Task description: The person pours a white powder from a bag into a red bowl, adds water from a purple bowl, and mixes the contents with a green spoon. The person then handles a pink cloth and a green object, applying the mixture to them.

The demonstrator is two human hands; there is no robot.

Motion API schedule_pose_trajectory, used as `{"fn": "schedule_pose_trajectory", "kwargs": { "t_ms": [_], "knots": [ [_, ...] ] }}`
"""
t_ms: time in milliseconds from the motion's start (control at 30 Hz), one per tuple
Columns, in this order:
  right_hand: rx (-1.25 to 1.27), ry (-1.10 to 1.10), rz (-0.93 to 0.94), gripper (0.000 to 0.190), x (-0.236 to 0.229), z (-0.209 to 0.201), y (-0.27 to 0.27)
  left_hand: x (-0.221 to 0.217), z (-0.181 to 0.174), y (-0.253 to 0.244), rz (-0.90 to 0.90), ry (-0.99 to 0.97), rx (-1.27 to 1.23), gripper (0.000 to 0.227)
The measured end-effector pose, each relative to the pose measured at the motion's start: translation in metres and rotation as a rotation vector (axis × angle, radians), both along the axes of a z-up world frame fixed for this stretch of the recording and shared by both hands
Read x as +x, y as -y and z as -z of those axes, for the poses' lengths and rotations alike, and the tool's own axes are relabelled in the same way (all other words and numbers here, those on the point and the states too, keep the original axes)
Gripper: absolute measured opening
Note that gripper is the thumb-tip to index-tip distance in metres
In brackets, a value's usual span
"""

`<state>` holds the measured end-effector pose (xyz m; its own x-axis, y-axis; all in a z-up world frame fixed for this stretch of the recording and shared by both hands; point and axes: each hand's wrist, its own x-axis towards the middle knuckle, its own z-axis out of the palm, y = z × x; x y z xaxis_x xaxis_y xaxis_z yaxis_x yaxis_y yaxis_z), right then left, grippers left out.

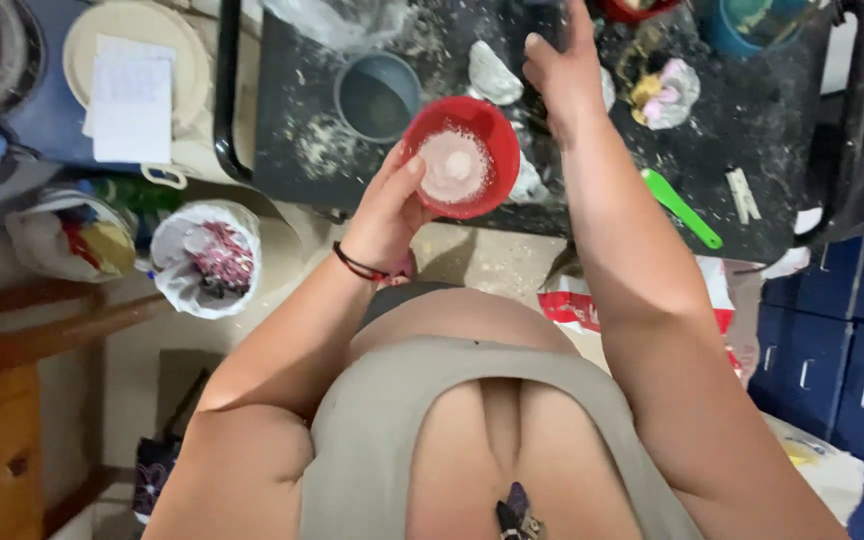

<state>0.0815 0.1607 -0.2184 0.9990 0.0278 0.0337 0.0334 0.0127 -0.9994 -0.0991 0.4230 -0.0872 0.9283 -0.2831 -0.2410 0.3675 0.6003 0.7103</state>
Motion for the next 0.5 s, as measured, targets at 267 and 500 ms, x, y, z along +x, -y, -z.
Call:
{"fn": "schedule_pose_trajectory", "kwargs": {
  "t_ms": [267, 500],
  "knots": [
    [-0.556, 0.084, 0.529, 0.024, 0.070, 0.027, -0.025, 0.036, 0.016, -0.068, 0.067, -0.067, -0.006, 0.088],
    [-0.532, 0.188, 0.509, 0.021, 0.025, -0.024, -0.023, 0.061, 0.017, -0.070, 0.106, -0.049, -0.052, 0.089]
  ]
}}
